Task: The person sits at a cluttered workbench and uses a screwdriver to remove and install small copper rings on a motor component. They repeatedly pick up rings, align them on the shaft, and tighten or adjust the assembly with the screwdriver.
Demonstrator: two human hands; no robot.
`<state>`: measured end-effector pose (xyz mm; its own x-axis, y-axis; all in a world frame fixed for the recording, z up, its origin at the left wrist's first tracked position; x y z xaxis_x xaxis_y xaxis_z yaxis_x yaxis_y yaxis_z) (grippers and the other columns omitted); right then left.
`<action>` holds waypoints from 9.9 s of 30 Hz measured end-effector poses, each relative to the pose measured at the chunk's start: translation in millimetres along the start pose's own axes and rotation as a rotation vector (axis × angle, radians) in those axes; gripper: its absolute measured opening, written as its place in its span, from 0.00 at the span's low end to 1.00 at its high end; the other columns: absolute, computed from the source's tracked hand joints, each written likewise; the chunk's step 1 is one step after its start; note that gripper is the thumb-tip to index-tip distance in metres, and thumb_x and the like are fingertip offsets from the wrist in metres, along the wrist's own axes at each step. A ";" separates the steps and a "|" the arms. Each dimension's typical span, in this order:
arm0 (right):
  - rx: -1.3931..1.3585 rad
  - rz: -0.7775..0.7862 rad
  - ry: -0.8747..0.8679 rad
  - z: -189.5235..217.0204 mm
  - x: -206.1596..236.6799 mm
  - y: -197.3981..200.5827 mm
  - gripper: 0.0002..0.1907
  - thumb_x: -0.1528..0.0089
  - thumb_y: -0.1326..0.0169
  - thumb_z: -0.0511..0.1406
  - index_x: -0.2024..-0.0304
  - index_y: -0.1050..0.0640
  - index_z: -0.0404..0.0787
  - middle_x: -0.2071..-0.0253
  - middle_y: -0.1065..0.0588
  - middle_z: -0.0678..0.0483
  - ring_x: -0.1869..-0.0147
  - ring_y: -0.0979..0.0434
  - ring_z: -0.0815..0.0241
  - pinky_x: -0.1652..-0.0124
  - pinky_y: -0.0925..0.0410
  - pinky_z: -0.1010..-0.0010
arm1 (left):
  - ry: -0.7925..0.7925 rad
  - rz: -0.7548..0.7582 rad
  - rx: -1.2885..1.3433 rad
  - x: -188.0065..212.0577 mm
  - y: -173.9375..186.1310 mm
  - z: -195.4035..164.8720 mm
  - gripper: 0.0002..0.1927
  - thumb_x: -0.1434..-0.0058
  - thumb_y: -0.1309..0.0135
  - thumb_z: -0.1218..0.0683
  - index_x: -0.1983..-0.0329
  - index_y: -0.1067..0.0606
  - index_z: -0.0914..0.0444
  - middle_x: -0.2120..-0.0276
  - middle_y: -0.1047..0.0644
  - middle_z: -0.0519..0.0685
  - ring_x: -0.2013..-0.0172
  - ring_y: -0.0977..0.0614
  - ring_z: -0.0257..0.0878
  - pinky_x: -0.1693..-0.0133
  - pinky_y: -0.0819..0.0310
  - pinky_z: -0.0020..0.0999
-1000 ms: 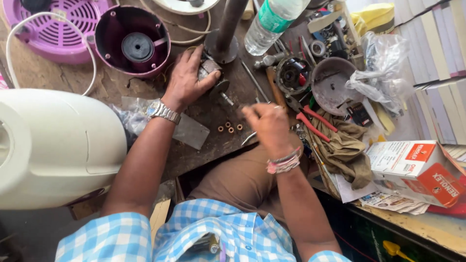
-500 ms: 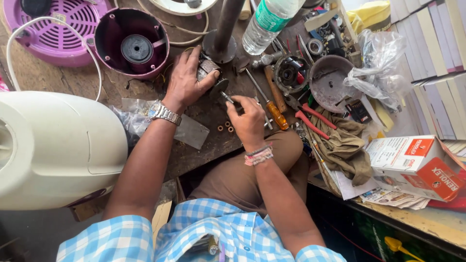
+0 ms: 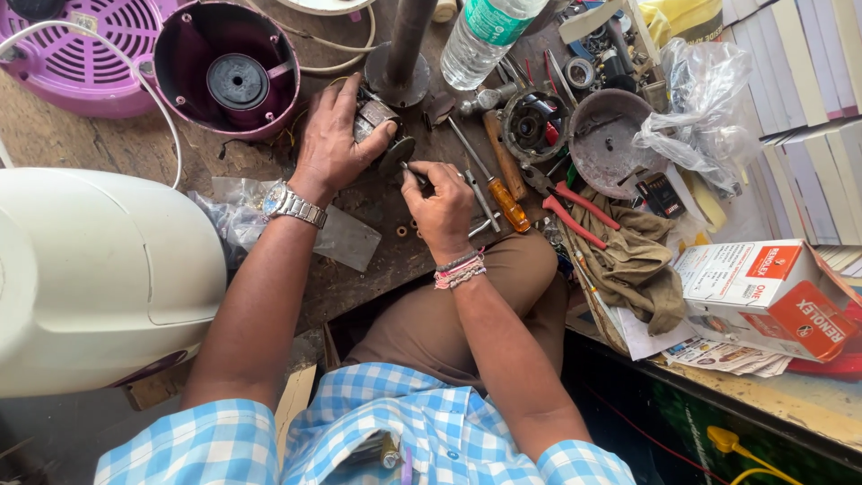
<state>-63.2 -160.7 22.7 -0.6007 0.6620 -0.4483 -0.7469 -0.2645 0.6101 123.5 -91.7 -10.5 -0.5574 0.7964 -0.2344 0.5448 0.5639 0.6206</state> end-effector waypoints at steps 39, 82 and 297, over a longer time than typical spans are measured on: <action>-0.603 0.028 -0.483 -78.7 -15.1 11.7 0.09 0.32 0.41 0.33 0.52 0.23 0.34 0.56 0.19 0.47 0.57 0.16 0.56 0.59 0.22 0.65 | 0.075 0.046 0.018 -1.2 6.2 -8.4 0.45 0.37 0.43 0.36 0.27 0.39 0.69 0.37 0.32 0.66 0.37 0.30 0.61 0.38 0.35 0.51; -0.612 0.347 -0.558 -37.3 -13.2 16.0 0.14 0.30 0.49 0.32 0.44 0.21 0.35 0.58 0.20 0.59 0.61 0.20 0.73 0.63 0.22 0.77 | 0.027 -0.010 -0.006 -1.4 -4.8 -0.4 0.45 0.36 0.42 0.36 0.27 0.38 0.69 0.39 0.30 0.66 0.39 0.29 0.60 0.39 0.33 0.51; 0.092 0.256 -0.129 -43.5 -45.0 46.1 0.13 0.33 0.39 0.40 0.57 0.16 0.36 0.64 0.19 0.49 0.63 0.20 0.53 0.63 0.28 0.63 | -0.051 -0.031 -0.001 6.9 -1.9 3.3 0.42 0.34 0.39 0.41 0.26 0.38 0.69 0.36 0.32 0.65 0.37 0.30 0.60 0.36 0.34 0.50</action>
<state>-82.9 -233.2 42.5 -0.7201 0.6675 -0.1893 -0.5437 -0.3733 0.7517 120.7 -86.6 -15.7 -0.5416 0.7886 -0.2911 0.5267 0.5883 0.6136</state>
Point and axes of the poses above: each hand's wrist, its own x-axis away from the middle knuckle, its own y-axis out of the back of the hand, z = x × y, the point moved 1 cm from there along -x, towards the middle knuckle
